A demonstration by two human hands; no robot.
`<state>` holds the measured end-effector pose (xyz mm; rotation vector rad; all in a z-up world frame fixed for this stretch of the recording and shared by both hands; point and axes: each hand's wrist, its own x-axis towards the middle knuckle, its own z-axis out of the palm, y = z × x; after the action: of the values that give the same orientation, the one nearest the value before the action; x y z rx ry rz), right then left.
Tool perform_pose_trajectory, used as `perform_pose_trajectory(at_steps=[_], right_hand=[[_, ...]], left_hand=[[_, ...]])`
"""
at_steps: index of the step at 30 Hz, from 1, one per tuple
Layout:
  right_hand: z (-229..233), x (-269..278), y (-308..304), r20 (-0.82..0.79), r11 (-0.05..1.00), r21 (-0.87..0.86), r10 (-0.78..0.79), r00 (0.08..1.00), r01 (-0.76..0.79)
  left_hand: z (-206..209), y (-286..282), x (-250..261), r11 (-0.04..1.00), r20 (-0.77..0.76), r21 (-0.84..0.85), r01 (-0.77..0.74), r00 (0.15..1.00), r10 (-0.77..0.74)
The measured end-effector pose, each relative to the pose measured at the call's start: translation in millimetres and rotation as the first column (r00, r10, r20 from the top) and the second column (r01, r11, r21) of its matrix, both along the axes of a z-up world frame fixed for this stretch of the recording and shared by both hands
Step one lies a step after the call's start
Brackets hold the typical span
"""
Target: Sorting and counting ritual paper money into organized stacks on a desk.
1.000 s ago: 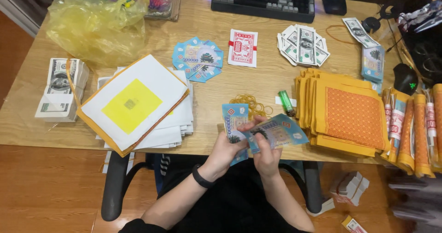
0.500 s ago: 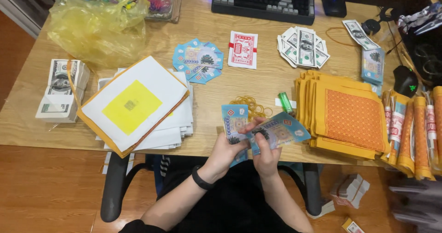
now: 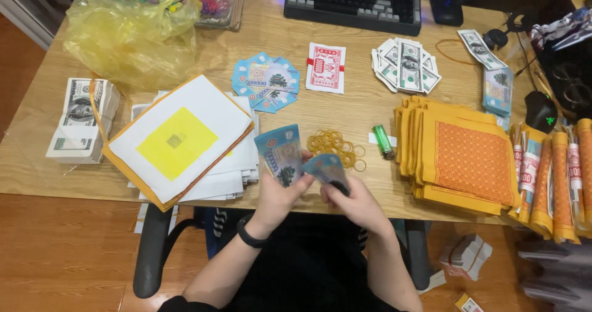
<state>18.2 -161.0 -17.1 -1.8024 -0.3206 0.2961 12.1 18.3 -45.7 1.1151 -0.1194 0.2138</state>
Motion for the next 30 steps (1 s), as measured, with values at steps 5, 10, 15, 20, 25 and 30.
perform_pose_trajectory(at_steps=[5, 10, 15, 20, 25, 30], right_hand=[[-17, 0, -5, -0.005, 0.992, -0.050, 0.115, 0.993, -0.115], [12, 2, -7, 0.083, 0.997, -0.071, 0.029, 0.996, -0.024], [19, 32, -14, 0.046, 0.945, 0.167, -0.291, 0.956, 0.280], [63, 110, -12, 0.244, 0.945, -0.030, -0.309, 0.919, 0.325], [121, 199, 30, 0.267, 0.797, -0.599, 0.107, 0.958, 0.078], [130, 265, 88, -0.138, 0.484, -0.797, 0.436, 0.889, -0.361]], left_hand=[[-2, -7, -5, 0.996, -0.101, 0.037, -0.084, 0.991, 0.087], [5, 7, 1, 0.974, -0.161, -0.028, -0.223, 0.963, 0.216], [33, 14, 5, 0.944, -0.305, -0.168, -0.283, 0.926, 0.223], [29, -7, 2, 0.888, -0.411, -0.428, -0.167, 0.911, -0.027], [10, -25, -4, 0.868, -0.461, -0.492, -0.068, 0.866, -0.193], [7, -34, -5, 0.917, -0.533, -0.387, 0.100, 0.787, -0.311]])
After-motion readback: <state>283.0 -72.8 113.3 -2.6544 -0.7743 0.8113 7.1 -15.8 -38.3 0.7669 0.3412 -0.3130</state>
